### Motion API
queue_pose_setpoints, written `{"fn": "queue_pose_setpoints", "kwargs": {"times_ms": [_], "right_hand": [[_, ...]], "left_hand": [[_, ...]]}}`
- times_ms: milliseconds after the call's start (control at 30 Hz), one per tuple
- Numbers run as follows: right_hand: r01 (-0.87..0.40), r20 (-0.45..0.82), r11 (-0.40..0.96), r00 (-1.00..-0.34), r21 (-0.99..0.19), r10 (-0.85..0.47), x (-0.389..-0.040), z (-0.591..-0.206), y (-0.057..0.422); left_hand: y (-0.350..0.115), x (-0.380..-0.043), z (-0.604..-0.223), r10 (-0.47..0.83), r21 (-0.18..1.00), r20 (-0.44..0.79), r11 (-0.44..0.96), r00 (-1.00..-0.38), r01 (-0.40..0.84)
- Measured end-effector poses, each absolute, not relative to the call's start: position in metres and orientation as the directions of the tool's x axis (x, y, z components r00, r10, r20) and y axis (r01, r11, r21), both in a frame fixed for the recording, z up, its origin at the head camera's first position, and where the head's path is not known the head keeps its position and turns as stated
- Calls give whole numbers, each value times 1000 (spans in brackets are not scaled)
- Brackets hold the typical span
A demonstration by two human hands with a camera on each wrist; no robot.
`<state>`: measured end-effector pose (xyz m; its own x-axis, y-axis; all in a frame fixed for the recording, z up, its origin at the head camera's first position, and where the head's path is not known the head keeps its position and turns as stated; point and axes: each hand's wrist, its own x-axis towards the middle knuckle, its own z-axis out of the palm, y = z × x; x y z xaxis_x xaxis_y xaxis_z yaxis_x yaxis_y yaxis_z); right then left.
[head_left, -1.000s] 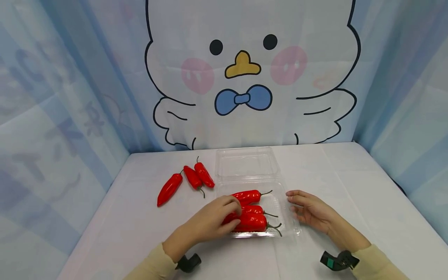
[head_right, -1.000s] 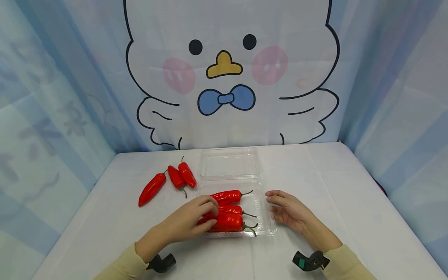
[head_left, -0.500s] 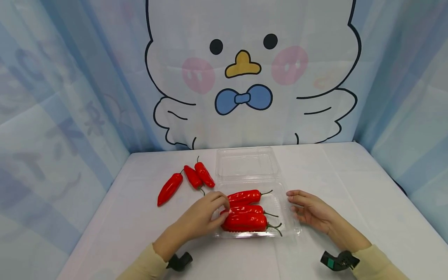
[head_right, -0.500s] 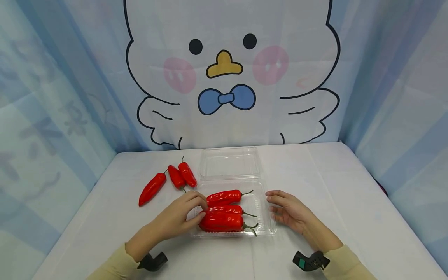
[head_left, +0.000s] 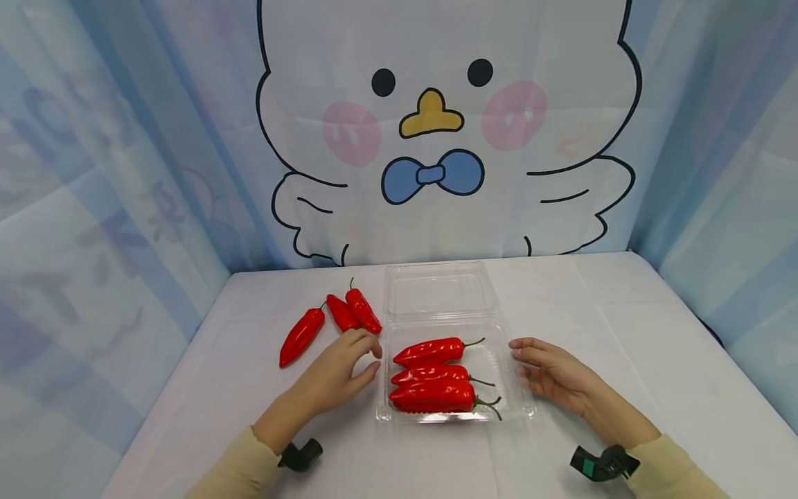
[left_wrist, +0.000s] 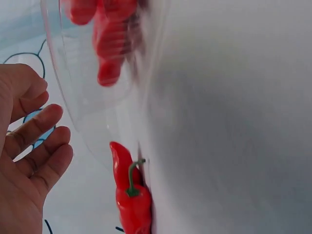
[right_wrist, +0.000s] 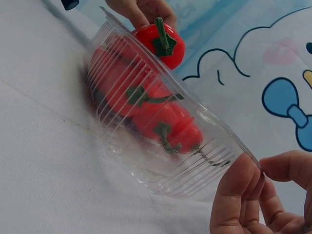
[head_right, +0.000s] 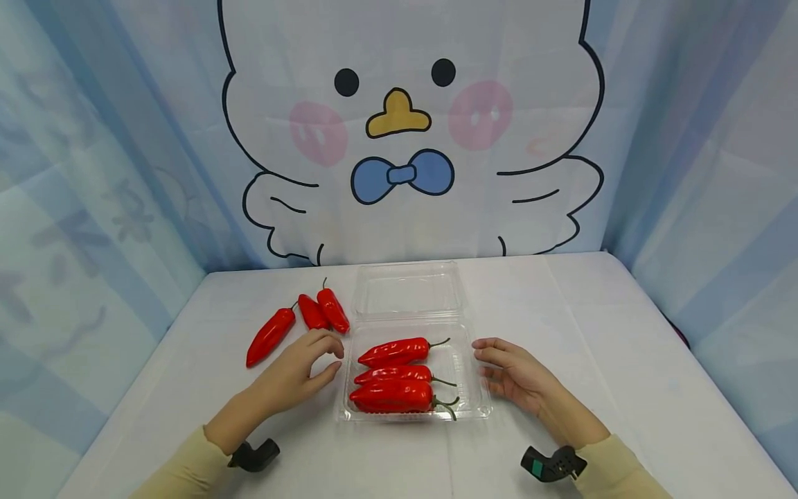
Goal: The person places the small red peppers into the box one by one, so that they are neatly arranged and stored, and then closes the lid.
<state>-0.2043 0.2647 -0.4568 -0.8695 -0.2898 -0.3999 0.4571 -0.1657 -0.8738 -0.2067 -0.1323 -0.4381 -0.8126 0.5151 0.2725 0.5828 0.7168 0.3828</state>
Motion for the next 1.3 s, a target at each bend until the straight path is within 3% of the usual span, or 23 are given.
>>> {"fn": "queue_pose_setpoints", "kwargs": {"times_ms": [400,967,1300], "right_hand": [[467,-405,-178,-865,-866,-297,-206,-458,264],[461,-400,-173,-866,-870,-299,-206,-460,265],[465,-398,-185,-863,-866,-311,-206,-460,267]], "left_hand": [[-160,-216,-430,425,395,308,757,-851,521],[-199,-235,-443,356,360,250,829,-901,427],[-214,-250,-451,234,341,258,886,-937,315]]}}
